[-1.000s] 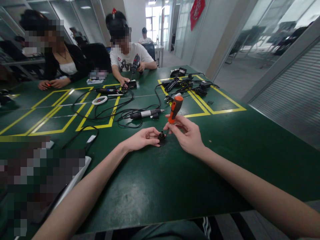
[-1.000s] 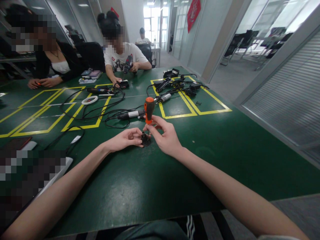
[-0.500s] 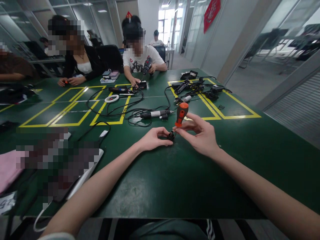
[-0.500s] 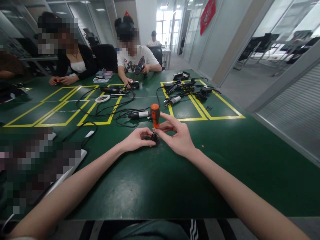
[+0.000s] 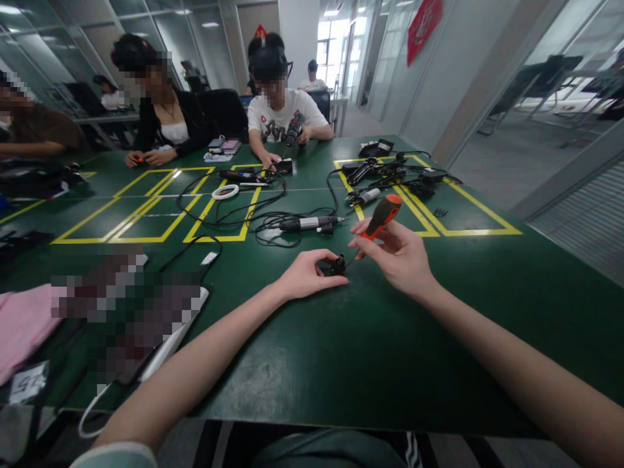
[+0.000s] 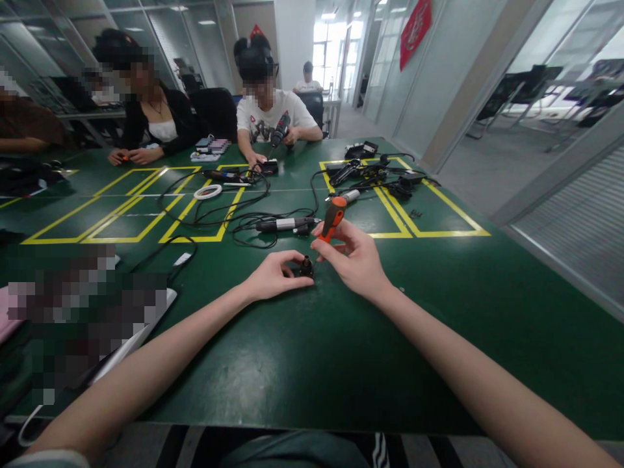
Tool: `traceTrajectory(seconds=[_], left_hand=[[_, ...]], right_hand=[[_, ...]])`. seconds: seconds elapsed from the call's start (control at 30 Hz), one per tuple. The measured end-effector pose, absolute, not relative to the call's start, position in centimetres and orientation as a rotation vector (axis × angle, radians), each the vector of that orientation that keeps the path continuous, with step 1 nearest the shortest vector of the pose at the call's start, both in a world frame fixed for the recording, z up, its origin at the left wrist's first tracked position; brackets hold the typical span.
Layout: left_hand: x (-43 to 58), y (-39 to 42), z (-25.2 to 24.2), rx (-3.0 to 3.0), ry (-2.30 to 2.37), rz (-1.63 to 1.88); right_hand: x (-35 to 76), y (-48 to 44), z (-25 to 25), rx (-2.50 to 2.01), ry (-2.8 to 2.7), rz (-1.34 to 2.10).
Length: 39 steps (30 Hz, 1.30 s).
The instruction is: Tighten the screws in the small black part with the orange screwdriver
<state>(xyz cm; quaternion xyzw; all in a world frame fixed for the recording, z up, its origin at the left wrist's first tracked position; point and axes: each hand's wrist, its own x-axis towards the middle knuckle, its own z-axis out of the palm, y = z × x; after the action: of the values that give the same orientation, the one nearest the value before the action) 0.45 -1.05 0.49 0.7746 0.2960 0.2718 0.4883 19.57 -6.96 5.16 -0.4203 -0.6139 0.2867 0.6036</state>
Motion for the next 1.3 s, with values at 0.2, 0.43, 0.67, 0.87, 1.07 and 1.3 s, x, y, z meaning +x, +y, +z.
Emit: traceTrajectory(seconds=[0.2, 0.43, 0.67, 0.87, 1.07, 1.3], left_hand=[[0.4, -1.0, 0.7, 1.952, 0.737, 0.674], [0.2, -1.1, 1.0, 1.929, 0.727, 0.688], [0.1, -1.0, 1.0, 1.976, 0.705, 0.674], [0.1, -1.1, 1.1, 1.980, 0.736, 0.647], [-0.1, -1.3, 1.4, 1.923, 0.744, 0.660], [-0.3, -1.3, 1.4, 1.934, 0.751, 0.631]], right_hand=[[20.9, -6.6, 6.6, -0.996, -1.523, 0.671], [20.2, -6.1, 7.7, -0.960, -1.518, 0.738], [19.6, -6.2, 9.0, -1.010, -1.673, 0.544], [20.3, -6.7, 11.3, -0.965, -1.813, 0.514], [19.9, -7.4, 12.5, -0.957, -1.920, 0.259], [19.0, -7.8, 12.7, -0.904, -1.810, 0.319]])
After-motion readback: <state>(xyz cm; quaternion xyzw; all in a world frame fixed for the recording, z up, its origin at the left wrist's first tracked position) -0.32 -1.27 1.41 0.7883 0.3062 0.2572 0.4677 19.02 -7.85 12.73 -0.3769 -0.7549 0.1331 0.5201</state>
